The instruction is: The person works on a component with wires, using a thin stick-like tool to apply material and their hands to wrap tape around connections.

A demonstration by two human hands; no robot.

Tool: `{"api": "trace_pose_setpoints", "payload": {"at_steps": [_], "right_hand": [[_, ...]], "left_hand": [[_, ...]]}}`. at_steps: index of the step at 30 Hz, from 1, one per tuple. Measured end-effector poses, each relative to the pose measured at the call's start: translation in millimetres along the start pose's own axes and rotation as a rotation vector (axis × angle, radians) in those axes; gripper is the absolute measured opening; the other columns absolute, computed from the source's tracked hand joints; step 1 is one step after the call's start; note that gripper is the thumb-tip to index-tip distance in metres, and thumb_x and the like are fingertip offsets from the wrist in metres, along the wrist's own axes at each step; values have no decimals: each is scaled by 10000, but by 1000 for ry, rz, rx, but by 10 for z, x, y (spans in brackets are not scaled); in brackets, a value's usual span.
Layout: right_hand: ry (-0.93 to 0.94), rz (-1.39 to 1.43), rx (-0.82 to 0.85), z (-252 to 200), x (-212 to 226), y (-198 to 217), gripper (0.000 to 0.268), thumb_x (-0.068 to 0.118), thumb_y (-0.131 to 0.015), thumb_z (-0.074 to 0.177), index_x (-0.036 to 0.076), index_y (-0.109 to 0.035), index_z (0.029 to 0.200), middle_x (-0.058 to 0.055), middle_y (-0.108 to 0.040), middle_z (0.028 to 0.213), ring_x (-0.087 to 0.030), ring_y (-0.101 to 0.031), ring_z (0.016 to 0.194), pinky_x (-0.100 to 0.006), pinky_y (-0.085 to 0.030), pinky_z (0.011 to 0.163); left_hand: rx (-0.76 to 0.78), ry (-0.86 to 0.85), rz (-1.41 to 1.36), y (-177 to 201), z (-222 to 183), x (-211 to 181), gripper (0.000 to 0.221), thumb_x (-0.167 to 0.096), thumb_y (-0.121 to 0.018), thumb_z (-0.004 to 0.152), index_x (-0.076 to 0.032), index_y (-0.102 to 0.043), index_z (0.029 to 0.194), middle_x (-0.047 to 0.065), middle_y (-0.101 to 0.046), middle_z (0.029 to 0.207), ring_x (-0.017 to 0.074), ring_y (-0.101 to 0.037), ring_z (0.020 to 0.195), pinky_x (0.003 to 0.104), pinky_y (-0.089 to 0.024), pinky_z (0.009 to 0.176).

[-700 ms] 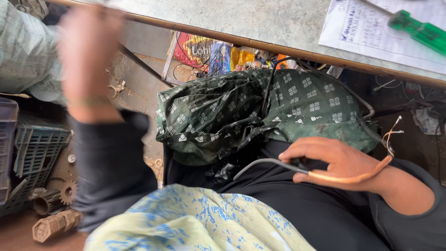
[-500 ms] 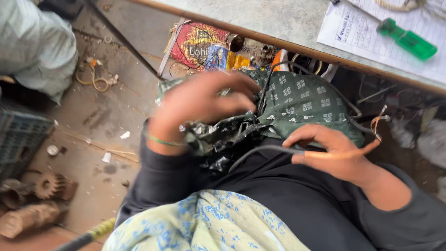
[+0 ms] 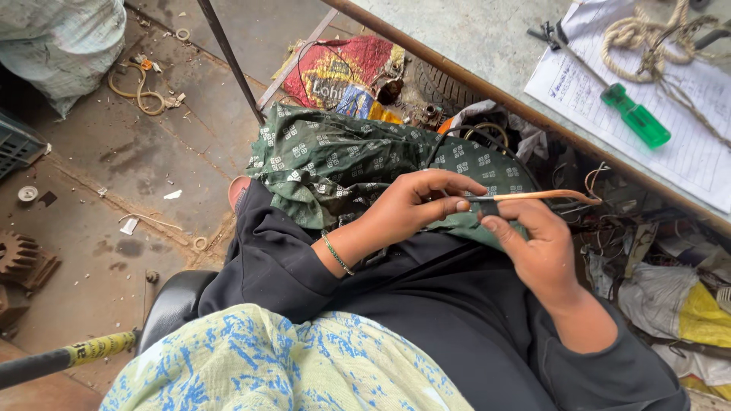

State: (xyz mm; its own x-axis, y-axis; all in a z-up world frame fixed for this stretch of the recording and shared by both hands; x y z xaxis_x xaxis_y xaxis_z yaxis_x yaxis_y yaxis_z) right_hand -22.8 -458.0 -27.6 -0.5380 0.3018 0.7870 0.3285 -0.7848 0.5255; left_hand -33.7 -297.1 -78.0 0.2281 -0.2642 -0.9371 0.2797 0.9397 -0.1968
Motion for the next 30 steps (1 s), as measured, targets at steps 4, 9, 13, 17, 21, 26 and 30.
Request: {"api": "trace_pose_setpoints", "payload": {"at_steps": [4,9,13,17,21,26,30], "right_hand": [[-25,54,45,-39,58,-57,86,50,-696,982,-33,-708,1004,-70,-697,993,-137,-663,935,-247,-516,852],[-169,161,-14,-143,-40,-106,136,48,-684,971,-47,-719,1063,-88,-702,1029,-127,-673,916,-244,-534,821],[-154,120,19,-126,121,-185,206,70,-671,959,-43,-687,1131,-107,-706,1118,-153,-706,975,-267,-565,867],[-54,-151,119,-60,397,-199,287,92,-711,899,-52,-681,1145,-154,-694,1133,-222,-701,949,-322,-549,842],[54,-392,177,-73,601,-212,320,131,-752,858,-52,-679,1109,-183,-696,1083,-315,-697,982,-374,-544,842],[147,-603,183,-182,867,-167,340,196,-775,821,-22,-685,1067,-180,-712,1044,-353,-681,972,-414,-538,842],[48,-516,279,-248,860,-81,343,176,-751,813,34,-735,1125,-91,-757,967,-270,-726,912,-374,-561,807]], "left_hand": [[-90,-84,151,54,22,-39,276,-65,-737,984,-94,-746,1258,24,-739,1052,83,-673,943,260,-551,815],[-156,-230,463,-20,-77,-256,286,-68,-748,954,-130,-745,1233,56,-734,1039,178,-718,923,291,-574,813],[-170,-409,699,-114,-220,-535,365,-33,-724,914,-130,-687,1264,70,-695,1179,255,-714,1053,332,-592,878],[-182,-485,716,-95,-257,-656,386,-63,-746,875,-124,-665,1248,59,-674,1177,263,-704,1041,350,-587,862],[-157,-558,788,-143,-260,-655,296,-72,-760,876,-136,-684,1155,40,-680,1125,250,-710,999,355,-590,837],[-117,-642,813,-238,-310,-668,251,-95,-778,870,-123,-698,1106,37,-683,1091,247,-706,931,359,-576,779],[-182,-550,713,-127,-271,-595,158,-97,-756,912,-127,-689,1051,31,-670,1049,229,-700,902,336,-565,759]]}}
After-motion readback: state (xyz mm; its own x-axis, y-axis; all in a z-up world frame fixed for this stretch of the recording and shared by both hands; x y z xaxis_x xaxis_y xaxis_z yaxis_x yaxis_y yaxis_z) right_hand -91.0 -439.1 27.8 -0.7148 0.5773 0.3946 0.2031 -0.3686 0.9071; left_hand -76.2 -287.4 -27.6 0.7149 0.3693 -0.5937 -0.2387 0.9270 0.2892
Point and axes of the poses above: each hand's wrist, its own z-axis towards the middle knuckle, its own y-axis out of the back of the hand, x = y × z, the point moved 9 cm from there along z, towards the middle knuckle
